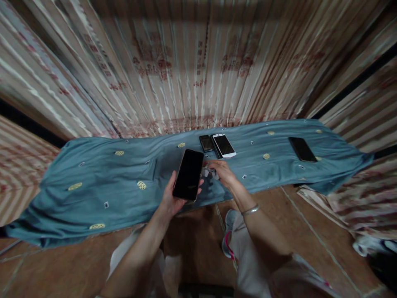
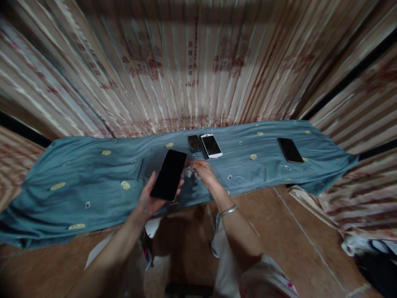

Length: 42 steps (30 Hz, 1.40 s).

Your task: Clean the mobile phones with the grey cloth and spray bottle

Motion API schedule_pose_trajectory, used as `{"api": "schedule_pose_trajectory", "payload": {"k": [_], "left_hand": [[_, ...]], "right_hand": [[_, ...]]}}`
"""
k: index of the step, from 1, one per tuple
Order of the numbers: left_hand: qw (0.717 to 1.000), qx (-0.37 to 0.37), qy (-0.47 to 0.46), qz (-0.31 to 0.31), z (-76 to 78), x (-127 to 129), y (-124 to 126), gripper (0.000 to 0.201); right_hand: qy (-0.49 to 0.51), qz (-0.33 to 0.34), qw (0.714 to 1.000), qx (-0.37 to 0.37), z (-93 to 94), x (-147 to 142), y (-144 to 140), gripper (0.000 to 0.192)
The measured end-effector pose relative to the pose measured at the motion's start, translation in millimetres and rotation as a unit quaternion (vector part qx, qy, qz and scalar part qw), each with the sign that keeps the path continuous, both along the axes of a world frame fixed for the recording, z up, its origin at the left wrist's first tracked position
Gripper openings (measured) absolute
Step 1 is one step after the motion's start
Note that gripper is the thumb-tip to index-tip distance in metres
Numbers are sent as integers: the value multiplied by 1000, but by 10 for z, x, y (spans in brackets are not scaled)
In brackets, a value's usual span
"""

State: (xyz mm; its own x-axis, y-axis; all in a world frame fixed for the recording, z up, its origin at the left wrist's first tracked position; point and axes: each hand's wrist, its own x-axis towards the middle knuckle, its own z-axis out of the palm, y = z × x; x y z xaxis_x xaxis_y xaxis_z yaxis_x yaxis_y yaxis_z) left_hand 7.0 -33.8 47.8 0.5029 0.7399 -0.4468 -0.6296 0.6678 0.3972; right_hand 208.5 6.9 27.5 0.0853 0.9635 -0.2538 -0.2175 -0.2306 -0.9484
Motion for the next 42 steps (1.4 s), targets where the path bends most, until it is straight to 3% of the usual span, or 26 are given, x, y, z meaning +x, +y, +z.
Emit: {"api": "schedule_pose_trajectory", "payload": {"k": [4,10,22,30,42], "left_hand": [[999,19,-11,-42,-79,42,-57,62],[998,36,-7,-53,-167,70,-56,57],[999,-18,33,-25,-55,179,-73,52],[999,-22,46,-6,-41,188,-70,50],[996,-26,76,31,-51,154,-3,60]], "right_hand": [[39,-28,999,-1,16,17,23,10],[110,-40,993,1,60,42,58,23],[109,-52,992,28,68,70,43,24],[83,-60,991,81,105,44,8,29],[-27,20,986,166,150,121,-101,27]]}}
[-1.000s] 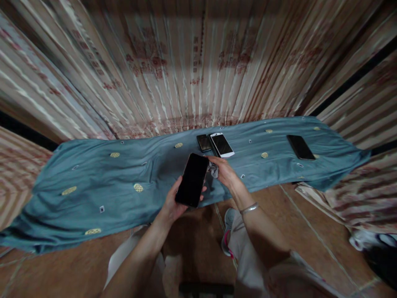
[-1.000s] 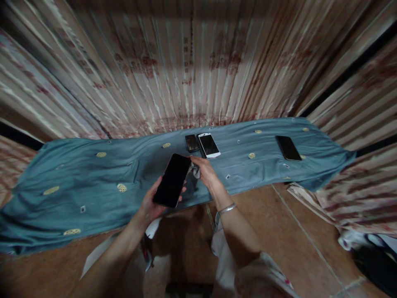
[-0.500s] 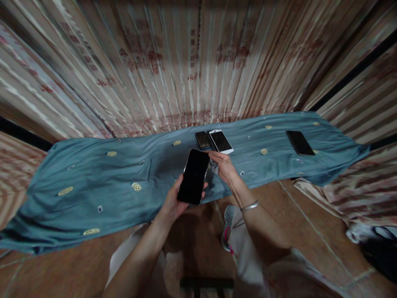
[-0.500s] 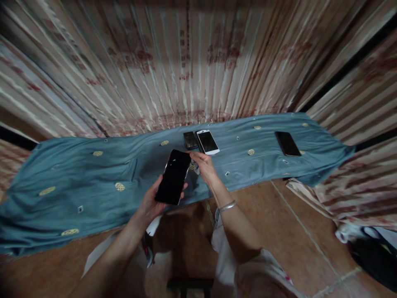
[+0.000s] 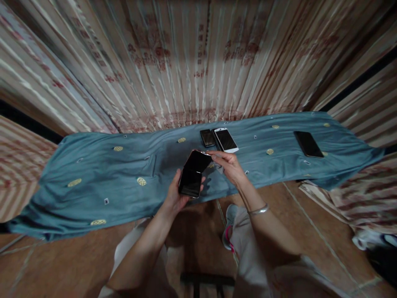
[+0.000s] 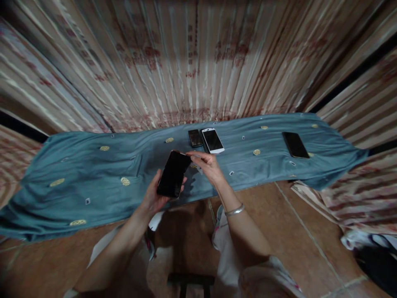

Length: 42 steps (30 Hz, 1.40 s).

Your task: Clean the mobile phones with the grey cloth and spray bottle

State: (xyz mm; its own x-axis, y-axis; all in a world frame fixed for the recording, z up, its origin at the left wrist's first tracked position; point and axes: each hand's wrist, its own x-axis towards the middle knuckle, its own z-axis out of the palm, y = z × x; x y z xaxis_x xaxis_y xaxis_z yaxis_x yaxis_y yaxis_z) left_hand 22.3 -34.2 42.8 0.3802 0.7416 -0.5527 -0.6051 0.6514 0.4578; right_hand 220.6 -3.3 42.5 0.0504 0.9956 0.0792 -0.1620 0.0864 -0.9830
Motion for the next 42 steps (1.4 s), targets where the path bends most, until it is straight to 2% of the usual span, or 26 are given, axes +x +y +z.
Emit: {"api": "schedule_pose_trajectory", "payload": {"k": [3,6,10,15,24,30,34,37,40,42], "left_hand": [[1000,-4,11,20,6,-8,31,59],[999,9,19,35,-4,-18,56,57],[997,14,18,67,-40,-38,95,57],[993,16,20,116,-79,-62,133,55],[990,41,22,135,-97,-80,173,59],[988,17,20,150,-21,-73,178,58],[990,24,8,141,-36,-90,190,59],[991,24,2,130,-51,-100,199,60],[991,24,13,131,-45,-100,202,58],[991,38,22,130,-39,-97,201,56]], "right_hand": [[-83,18,995,54,17,14,-46,23],[-168,30,978,118,31,-6,-107,22],[-276,40,940,194,43,-104,-217,20],[-390,50,887,241,68,-262,-350,22],[-478,61,827,292,52,-388,-441,27],[-522,54,791,314,-5,-472,-490,28],[-553,56,767,321,-19,-511,-502,27],[-551,72,769,315,-10,-508,-492,26],[-513,71,802,298,19,-437,-453,25],[-483,41,830,275,39,-346,-409,25]]}}
